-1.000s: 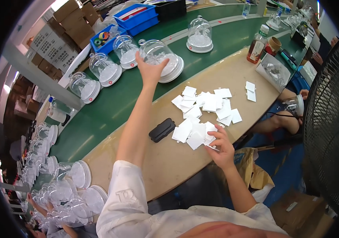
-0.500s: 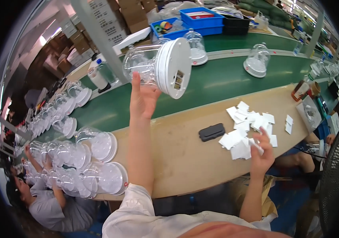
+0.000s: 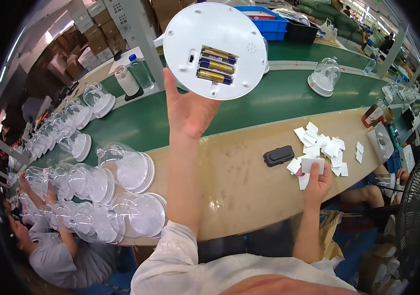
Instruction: Assembling decorative light fixtures by attaching battery covers and testing the LED lights on a production line.
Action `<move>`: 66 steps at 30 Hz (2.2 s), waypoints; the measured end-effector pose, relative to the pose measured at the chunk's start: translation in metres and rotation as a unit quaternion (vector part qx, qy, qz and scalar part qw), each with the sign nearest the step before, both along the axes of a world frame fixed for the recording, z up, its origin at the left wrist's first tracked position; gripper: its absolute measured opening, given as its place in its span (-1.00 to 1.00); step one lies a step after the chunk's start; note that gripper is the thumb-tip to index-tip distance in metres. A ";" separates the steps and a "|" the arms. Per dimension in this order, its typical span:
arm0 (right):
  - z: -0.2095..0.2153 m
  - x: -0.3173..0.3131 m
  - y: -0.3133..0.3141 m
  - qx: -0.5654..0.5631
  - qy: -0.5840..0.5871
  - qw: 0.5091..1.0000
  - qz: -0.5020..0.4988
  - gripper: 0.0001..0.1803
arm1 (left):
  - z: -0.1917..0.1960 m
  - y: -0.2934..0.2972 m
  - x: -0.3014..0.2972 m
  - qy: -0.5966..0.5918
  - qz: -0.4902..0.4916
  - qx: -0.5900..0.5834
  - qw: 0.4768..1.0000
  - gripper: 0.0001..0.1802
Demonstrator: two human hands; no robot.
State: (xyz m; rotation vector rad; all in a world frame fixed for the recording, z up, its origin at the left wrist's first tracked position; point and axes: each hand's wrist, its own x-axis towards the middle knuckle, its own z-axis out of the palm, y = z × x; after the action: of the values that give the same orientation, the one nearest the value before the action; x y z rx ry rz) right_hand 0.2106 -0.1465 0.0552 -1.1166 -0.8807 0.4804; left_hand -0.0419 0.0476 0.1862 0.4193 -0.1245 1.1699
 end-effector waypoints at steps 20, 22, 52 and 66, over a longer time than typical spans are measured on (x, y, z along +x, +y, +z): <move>0.162 -0.135 0.096 0.261 0.089 0.900 0.338 -0.45 | -0.012 -0.009 -0.007 -0.031 0.095 0.040 0.994 -0.13; 0.165 -0.136 0.093 0.268 0.087 0.892 0.353 -0.45 | -0.012 -0.010 -0.009 -0.035 0.099 0.024 0.994 -0.13; 0.164 -0.140 0.082 0.189 0.097 0.893 0.396 -0.52 | -0.044 -0.001 -0.012 -0.099 0.047 0.146 0.983 -0.38; 0.169 -0.133 0.087 0.163 0.078 0.933 0.311 -0.40 | -0.045 -0.005 -0.008 -0.037 0.121 0.112 0.986 -0.38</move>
State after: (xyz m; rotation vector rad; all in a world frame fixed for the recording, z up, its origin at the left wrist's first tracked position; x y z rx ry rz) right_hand 0.0773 -0.0598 0.2240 -0.4684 -1.1232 0.8920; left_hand -0.0500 0.0424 0.1412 0.6014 -0.2781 1.4175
